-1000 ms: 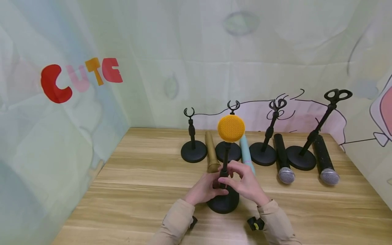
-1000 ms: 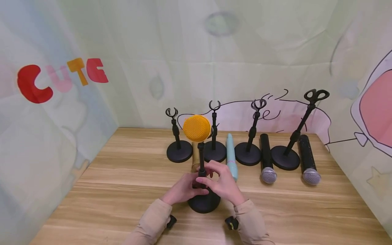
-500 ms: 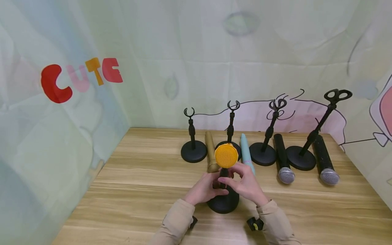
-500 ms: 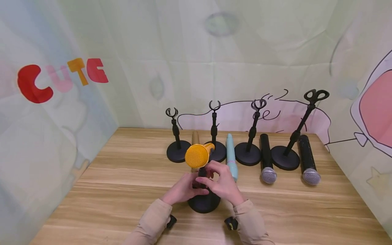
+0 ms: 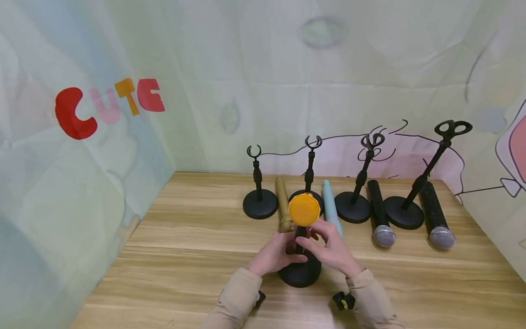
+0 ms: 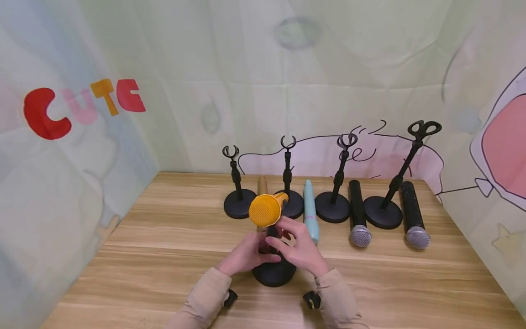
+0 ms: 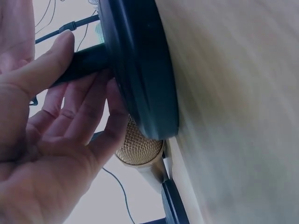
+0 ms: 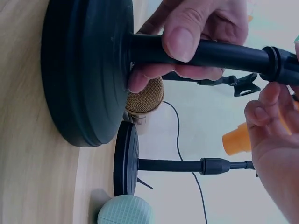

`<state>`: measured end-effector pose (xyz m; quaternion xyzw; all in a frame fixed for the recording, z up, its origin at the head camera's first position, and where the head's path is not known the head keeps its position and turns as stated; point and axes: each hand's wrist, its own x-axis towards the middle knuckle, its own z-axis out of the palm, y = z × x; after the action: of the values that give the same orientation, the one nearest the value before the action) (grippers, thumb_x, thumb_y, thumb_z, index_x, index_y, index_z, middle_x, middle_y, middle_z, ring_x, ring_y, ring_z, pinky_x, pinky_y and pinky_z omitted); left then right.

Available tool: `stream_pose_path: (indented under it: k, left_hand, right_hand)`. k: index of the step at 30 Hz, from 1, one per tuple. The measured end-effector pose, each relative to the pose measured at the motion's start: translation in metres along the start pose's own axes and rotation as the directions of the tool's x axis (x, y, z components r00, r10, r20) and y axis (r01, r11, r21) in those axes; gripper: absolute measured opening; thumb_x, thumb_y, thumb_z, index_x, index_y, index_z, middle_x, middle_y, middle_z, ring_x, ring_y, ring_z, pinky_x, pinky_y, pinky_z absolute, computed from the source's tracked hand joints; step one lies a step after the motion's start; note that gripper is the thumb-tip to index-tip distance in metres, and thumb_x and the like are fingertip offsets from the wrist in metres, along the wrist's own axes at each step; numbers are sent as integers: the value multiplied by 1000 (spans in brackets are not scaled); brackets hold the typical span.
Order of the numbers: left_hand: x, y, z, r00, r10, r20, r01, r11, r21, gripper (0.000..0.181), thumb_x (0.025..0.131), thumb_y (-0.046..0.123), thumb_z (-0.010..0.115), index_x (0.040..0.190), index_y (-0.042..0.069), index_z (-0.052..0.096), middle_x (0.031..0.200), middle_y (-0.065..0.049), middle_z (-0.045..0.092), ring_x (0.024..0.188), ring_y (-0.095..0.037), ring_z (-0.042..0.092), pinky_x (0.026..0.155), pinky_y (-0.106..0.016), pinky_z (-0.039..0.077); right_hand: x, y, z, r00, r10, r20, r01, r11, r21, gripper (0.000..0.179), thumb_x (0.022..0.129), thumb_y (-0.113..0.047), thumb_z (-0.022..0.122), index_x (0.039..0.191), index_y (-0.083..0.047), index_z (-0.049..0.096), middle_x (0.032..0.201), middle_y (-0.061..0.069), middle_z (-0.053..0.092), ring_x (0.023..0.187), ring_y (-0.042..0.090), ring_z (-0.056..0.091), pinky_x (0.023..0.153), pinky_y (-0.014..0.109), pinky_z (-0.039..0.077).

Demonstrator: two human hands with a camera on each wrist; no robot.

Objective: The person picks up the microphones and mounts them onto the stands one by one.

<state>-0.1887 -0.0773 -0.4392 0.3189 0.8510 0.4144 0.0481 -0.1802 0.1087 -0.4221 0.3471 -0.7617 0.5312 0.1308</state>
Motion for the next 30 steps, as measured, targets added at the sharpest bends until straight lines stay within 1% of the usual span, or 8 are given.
stream_pose_path:
  k: [3, 6, 9, 14, 17, 24, 28, 30]
  left_hand:
    - [0, -1, -1, 998, 49, 26, -50, 998, 37, 32, 86, 13, 80, 111, 8, 61, 96, -6, 64, 76, -15, 58, 71, -20, 50]
    - [-1, -2, -3, 995, 74, 74, -78, 995, 57, 17, 89, 13, 77, 101, 8, 67, 96, -5, 67, 82, -16, 60, 77, -20, 51]
    - [-1, -2, -3, 992, 72, 104, -78, 995, 56, 8, 91, 13, 75, 94, 9, 70, 99, -4, 68, 91, -14, 60, 84, -19, 51]
    - [1, -1, -1, 996, 33, 87, -33, 999, 0, 25, 89, 10, 76, 112, 7, 65, 104, -5, 67, 92, -10, 61, 88, -19, 51]
    - [2, 1, 0, 997, 30, 64, -29, 1000, -11, 37, 88, 8, 77, 122, 7, 61, 105, -6, 66, 91, -11, 61, 88, -20, 51]
    - [1, 1, 1, 999, 11, 40, -10, 1000, -21, 28, 88, 9, 77, 110, 7, 60, 95, -5, 65, 88, -10, 59, 85, -21, 50]
    - [1, 0, 1, 998, 32, 45, -31, 999, -17, 34, 88, 9, 76, 118, 5, 62, 105, -7, 67, 92, -12, 62, 89, -22, 52]
    - [0, -1, 0, 997, 51, 50, -51, 999, 11, 27, 88, 9, 76, 113, 5, 66, 112, -8, 65, 98, -14, 62, 91, -23, 52]
  right_hand:
    - [-1, 0, -3, 1000, -7, 28, 7, 1000, 10, 11, 89, 3, 70, 90, -7, 65, 70, 4, 52, 68, 10, 47, 59, 28, 38]
    - [-2, 1, -3, 999, 5, 38, -5, 1000, 2, 11, 90, 3, 69, 96, -6, 67, 70, 4, 54, 66, 9, 47, 57, 27, 38]
    - [-2, 2, -3, 999, 11, 33, -11, 1000, -14, 16, 89, 5, 70, 101, -7, 68, 72, 3, 56, 66, 8, 47, 57, 27, 38]
    - [-1, 0, -1, 1000, 11, 6, -11, 1000, -24, 20, 87, 5, 72, 104, -5, 68, 73, 2, 56, 66, 6, 47, 58, 28, 39]
    - [0, -1, 2, 1000, 18, -13, -18, 1000, -18, 23, 86, 4, 74, 106, -2, 65, 74, 3, 54, 64, 5, 48, 58, 28, 40]
    - [0, -1, 7, 998, 16, -68, -20, 998, -59, 28, 80, 2, 79, 102, -7, 63, 70, 8, 48, 63, 9, 46, 57, 30, 38]
    - [0, 0, 5, 999, 9, -43, -11, 999, -46, 26, 83, 1, 77, 105, -7, 66, 77, 5, 56, 67, 11, 48, 59, 29, 40]
    - [0, 1, 3, 1000, -3, -16, 2, 999, -37, 21, 85, 2, 75, 102, -8, 66, 77, 2, 59, 69, 10, 49, 60, 28, 40]
